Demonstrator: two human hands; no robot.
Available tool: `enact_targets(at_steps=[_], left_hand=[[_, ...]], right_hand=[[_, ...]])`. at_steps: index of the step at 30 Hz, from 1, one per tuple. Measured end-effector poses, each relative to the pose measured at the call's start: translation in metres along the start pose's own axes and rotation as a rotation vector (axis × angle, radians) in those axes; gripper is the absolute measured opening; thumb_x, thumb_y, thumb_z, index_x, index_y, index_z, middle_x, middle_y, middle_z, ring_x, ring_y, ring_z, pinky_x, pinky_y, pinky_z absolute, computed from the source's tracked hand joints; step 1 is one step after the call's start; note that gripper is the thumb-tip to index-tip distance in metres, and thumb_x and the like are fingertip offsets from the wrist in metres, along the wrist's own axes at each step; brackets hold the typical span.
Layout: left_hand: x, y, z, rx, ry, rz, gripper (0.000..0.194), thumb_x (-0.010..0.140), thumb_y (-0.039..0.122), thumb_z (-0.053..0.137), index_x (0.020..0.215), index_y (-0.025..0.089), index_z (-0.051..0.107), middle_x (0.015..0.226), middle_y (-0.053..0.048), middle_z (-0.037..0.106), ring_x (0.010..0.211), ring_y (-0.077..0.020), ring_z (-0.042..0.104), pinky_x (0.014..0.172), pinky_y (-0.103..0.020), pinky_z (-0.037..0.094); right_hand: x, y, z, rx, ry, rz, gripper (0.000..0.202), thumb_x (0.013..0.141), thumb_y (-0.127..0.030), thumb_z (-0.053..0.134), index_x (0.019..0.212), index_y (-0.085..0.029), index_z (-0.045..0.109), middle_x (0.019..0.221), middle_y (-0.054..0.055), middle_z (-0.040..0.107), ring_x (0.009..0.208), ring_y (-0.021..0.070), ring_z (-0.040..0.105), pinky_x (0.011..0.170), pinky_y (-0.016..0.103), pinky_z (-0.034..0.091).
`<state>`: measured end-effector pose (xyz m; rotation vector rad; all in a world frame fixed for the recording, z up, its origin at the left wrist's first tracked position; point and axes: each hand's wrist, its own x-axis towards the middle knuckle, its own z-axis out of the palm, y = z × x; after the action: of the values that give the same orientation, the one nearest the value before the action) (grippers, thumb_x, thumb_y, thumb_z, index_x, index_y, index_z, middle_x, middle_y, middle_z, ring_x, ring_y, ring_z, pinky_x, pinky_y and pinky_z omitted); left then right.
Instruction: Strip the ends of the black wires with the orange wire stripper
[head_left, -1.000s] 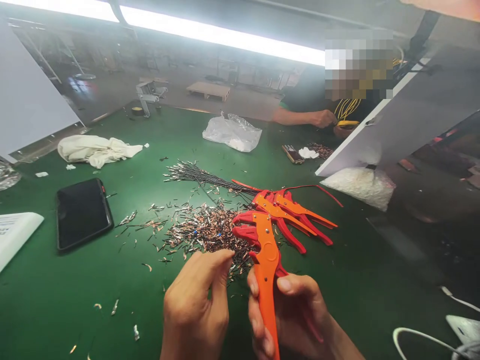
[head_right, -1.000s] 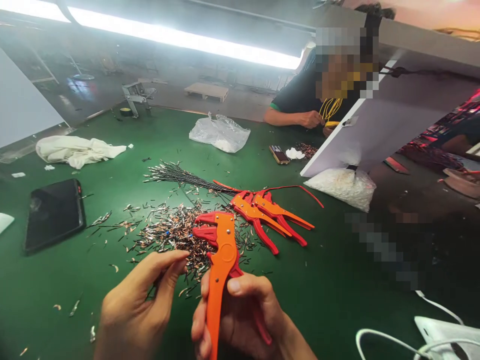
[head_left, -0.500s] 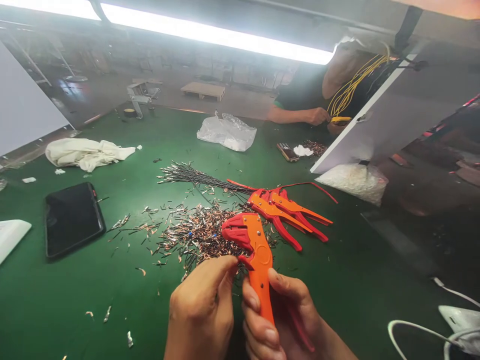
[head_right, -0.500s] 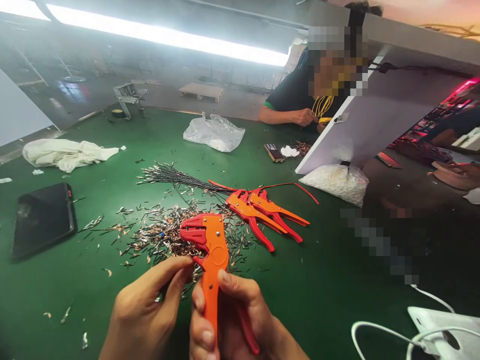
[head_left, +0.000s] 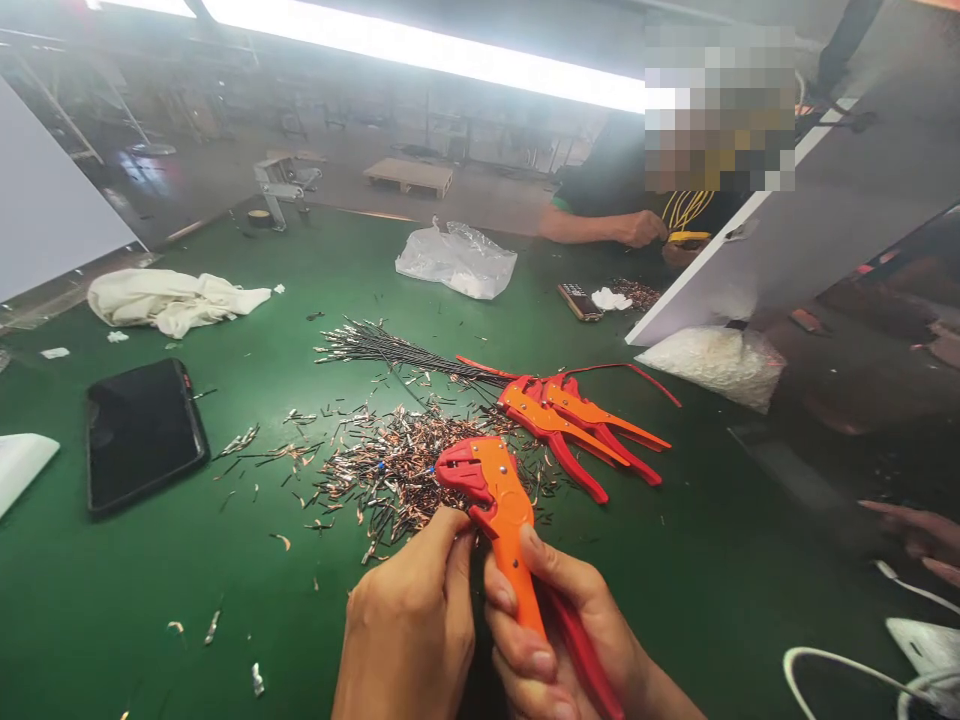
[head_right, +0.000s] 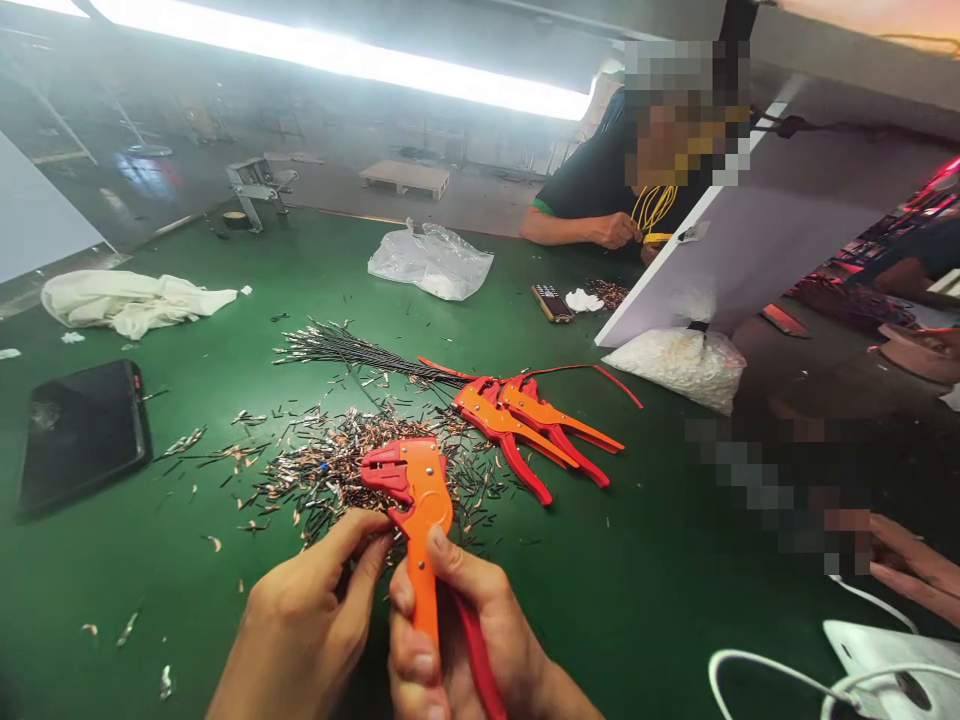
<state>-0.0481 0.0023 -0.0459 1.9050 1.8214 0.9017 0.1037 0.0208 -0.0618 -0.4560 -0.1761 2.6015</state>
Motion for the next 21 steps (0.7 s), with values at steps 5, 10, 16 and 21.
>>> enact_targets(at_steps=[5,10,16,21], left_hand=[[0.000,-0.004,-0.001,0.057,-0.117,-0.093,0.022,0.095,0.019,0.044,0.093,0.031,0.062,0.069,0.008,0.070,0.054,-0.0128,0.065,0.050,-0.022,0.044],[0.000,0.001,-0.003,0.124,-0.160,-0.207,0.023,0.093,0.017,0.045,0.085,0.031,0.062,0.068,0.007,0.070,0.054,-0.0156,0.065,0.050,-0.024,0.042],[0.003,0.009,-0.002,0.177,-0.268,-0.291,0.026,0.094,0.015,0.041,0.085,0.029,0.061,0.075,0.002,0.073,0.062,-0.0206,0.070,0.053,-0.027,0.040],[0.004,0.004,-0.001,0.190,-0.208,-0.247,0.027,0.093,0.011,0.040,0.083,0.026,0.060,0.068,0.002,0.071,0.058,-0.0206,0.069,0.051,-0.028,0.040]], right_hand=[[0.001,0.000,-0.003,0.033,0.082,0.064,0.045,0.089,-0.061,0.052,0.078,-0.017,0.057,0.046,-0.005,0.052,0.029,0.0067,0.041,0.032,0.018,0.042],[0.002,0.002,-0.003,0.041,0.101,0.084,0.046,0.091,-0.061,0.047,0.079,-0.018,0.057,0.048,-0.006,0.050,0.029,0.0065,0.037,0.032,0.019,0.042],[0.003,0.003,-0.006,0.061,0.109,0.105,0.047,0.092,-0.061,0.045,0.079,-0.018,0.058,0.047,-0.007,0.048,0.028,0.0053,0.031,0.030,0.019,0.043],[0.003,-0.002,-0.007,0.047,0.102,0.061,0.046,0.094,-0.058,0.044,0.076,-0.018,0.056,0.044,-0.008,0.043,0.026,0.0039,0.023,0.025,0.015,0.033]])
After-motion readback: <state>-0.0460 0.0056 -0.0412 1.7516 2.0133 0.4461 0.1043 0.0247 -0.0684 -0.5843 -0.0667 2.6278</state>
